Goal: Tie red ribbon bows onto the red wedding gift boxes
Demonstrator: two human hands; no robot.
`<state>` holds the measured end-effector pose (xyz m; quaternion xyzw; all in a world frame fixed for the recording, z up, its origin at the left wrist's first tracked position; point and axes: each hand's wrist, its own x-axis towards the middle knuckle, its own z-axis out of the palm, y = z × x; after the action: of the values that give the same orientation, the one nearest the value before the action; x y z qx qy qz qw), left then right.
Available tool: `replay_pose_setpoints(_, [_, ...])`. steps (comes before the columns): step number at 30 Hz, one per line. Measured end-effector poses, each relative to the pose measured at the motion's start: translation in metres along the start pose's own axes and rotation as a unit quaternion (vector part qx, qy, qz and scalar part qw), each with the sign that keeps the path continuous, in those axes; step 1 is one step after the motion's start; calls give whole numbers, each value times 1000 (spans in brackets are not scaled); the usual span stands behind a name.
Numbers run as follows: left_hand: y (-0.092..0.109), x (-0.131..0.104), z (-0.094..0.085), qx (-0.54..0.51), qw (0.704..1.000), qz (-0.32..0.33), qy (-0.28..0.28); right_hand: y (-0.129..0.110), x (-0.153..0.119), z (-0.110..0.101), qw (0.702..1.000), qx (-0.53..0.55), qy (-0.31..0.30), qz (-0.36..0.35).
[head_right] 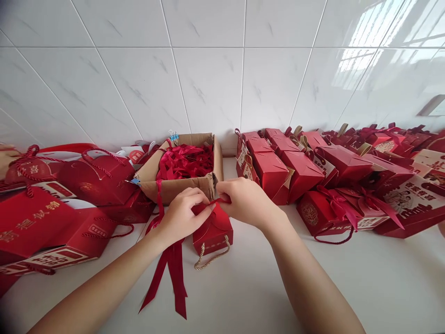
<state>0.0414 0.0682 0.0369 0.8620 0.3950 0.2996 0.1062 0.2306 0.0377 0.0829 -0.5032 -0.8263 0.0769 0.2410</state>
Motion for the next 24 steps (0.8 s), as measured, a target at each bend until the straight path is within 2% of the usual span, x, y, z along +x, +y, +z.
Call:
replay_pose_setpoints(4, [-5, 0, -1, 94, 995, 12, 37, -3, -15, 4, 998, -48, -31, -5])
replay_pose_setpoints(9, [-6, -1, -1, 131, 989, 32, 60, -7, -42, 10, 992, -96, -86, 6])
replay_pose_setpoints(12, [-4, -1, -2, 141, 986, 49, 76, -10, -52, 6, 985, -56, -162, 2])
replay_pose_setpoints(14, [-3, -1, -5, 136, 984, 69, 87, -9, -51, 2, 984, 19, -178, -1])
replay_pose_setpoints(15, [-2, -1, -6, 131, 984, 79, 93, -7, -48, 2, 985, 69, -161, 4])
replay_pose_setpoints(17, [-1, -1, -9, 121, 982, 99, 102, -1, -41, 4, 982, 167, -79, 36])
replay_pose_setpoints(20, [-1, -1, -11, 115, 979, 126, 112, 10, -29, 20, 954, 286, 26, 89])
replay_pose_setpoints(24, [-1, -1, -9, 125, 972, 144, 136, 16, -24, 47, 916, 386, 46, 96])
